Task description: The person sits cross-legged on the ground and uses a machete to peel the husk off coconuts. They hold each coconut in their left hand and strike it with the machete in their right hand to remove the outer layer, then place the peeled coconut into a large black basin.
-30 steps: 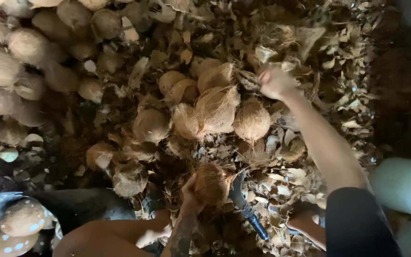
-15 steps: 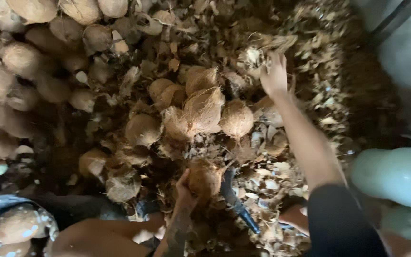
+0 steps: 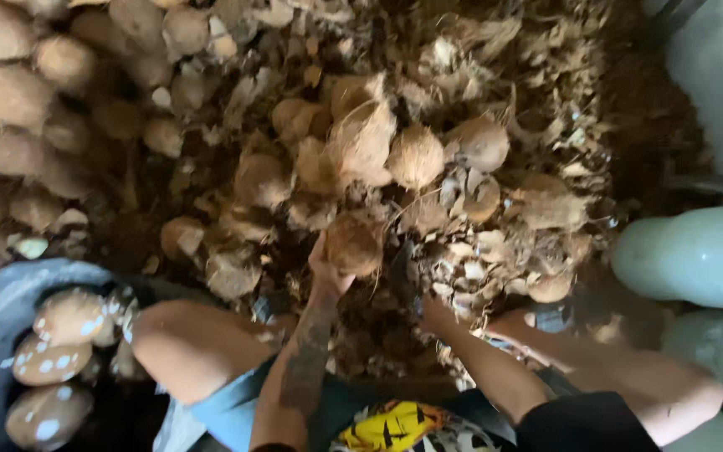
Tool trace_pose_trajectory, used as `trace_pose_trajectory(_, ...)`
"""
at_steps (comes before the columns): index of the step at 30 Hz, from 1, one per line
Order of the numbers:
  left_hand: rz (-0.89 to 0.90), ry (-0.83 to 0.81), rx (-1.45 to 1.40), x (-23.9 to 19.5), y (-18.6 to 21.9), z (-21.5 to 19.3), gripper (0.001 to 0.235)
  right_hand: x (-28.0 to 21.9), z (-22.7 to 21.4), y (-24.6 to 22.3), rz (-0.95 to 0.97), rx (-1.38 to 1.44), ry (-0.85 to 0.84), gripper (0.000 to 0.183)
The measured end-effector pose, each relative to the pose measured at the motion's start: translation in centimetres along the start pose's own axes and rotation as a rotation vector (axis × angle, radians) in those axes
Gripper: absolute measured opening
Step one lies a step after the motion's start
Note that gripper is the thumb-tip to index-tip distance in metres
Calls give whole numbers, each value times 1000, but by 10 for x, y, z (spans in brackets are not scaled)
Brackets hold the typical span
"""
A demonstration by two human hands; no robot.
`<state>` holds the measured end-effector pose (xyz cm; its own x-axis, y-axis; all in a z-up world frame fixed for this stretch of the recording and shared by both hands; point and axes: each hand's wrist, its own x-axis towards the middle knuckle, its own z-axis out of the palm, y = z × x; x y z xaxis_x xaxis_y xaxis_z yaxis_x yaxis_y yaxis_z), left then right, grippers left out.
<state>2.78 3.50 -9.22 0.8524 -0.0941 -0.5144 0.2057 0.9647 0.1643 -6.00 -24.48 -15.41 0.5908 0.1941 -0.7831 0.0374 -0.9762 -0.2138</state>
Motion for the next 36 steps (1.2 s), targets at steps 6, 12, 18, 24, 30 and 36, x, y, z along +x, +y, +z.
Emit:
trace_pose_trajectory(6,-66,-175,-93,-3,-11,23,52,4,-9,7,108,218,96,107)
trace_pose_trajectory(12,-64,-226,-65,-54,-3,108,43,-18,-58,10,6,517,249,50)
trace_pose_trajectory(18,-146,-262,88,-66,9,109,49,-106,-101,-41,-344,1103,481,1)
trace_pose_trajectory(24,-96,-42,131,-43,-8,45,58,-168,-110,-62,-1137,1280,593,27)
trace_pose_trajectory(30,-84,-122,257,-23,-7,20,70,-203,-106,-64,-1237,813,745,21)
trace_pose_trajectory(36,-49,-67,271,-10,-4,16,58,-146,-50,-76,-250,934,249,17)
